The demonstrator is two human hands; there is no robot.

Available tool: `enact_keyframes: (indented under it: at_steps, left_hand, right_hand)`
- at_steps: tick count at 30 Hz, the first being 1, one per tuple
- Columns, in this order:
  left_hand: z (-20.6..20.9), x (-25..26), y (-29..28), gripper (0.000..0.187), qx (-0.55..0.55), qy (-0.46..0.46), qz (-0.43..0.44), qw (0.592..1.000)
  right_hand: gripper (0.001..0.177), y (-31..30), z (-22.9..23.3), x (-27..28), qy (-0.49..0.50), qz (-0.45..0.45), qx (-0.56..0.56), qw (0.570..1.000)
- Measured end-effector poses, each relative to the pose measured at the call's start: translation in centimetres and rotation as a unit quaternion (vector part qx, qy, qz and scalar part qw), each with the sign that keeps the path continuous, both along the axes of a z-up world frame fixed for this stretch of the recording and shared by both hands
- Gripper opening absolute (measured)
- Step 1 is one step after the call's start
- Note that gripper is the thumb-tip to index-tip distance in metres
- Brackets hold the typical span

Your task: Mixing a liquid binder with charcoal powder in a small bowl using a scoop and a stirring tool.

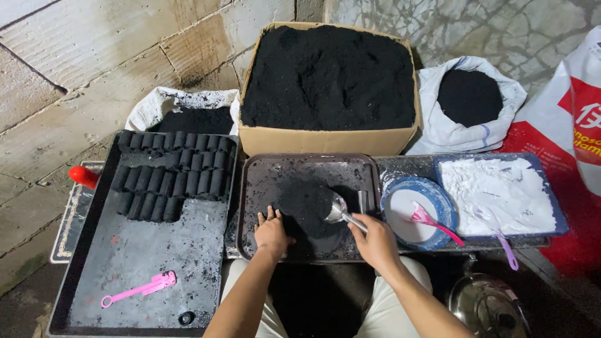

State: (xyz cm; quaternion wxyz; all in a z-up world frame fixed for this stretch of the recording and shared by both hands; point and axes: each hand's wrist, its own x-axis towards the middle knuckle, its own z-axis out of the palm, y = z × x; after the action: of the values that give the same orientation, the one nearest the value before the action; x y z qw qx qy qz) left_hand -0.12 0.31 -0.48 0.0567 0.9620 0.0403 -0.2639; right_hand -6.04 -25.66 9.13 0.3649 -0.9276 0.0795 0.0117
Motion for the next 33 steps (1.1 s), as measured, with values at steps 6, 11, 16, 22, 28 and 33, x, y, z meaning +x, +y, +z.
enact_keyframes:
  at_steps: [6, 11, 16, 22, 28, 33]
  left_hand:
    - [0.5, 0.0, -0.1, 0.106, -0.003, 0.01, 0.001, 1.0]
    - [0.5, 0.1, -0.1, 0.105, -0.001, 0.013, 0.0, 1.0]
    - [0.3, 0.0, 0.0, 0.106, -0.012, 0.013, 0.003, 1.0]
    - [0.6, 0.1, 0.0, 0.106, -0.012, 0.015, 0.005, 1.0]
    - [0.0, 0.5, 0.0, 0.117, -0.007, 0.059, 0.008, 0.998]
    - [0.4, 0.3, -0.1, 0.113, -0.011, 0.062, 0.02, 0.998]
  right_hand:
    - [0.025, -1.7, 0.8, 0.1, 0.011, -0.028, -0.01, 0.999]
    - [0.026, 0.1, 1.8, -1.1, 0.012, -0.015, -0.025, 1.0]
    - [0.026, 0.7, 0.0, -1.2, -0.014, 0.015, -0.033, 0.999]
    - [0.027, -0.9, -0.4, -2.0, -0.081, 0.022, -0.136, 0.987]
    - [0.029, -1.2, -0.9, -2.9, -0.152, 0.092, -0.141, 0.974]
    - [0.027, -0.9, -0.2, -3.3, -0.186, 0.071, -0.186, 0.962]
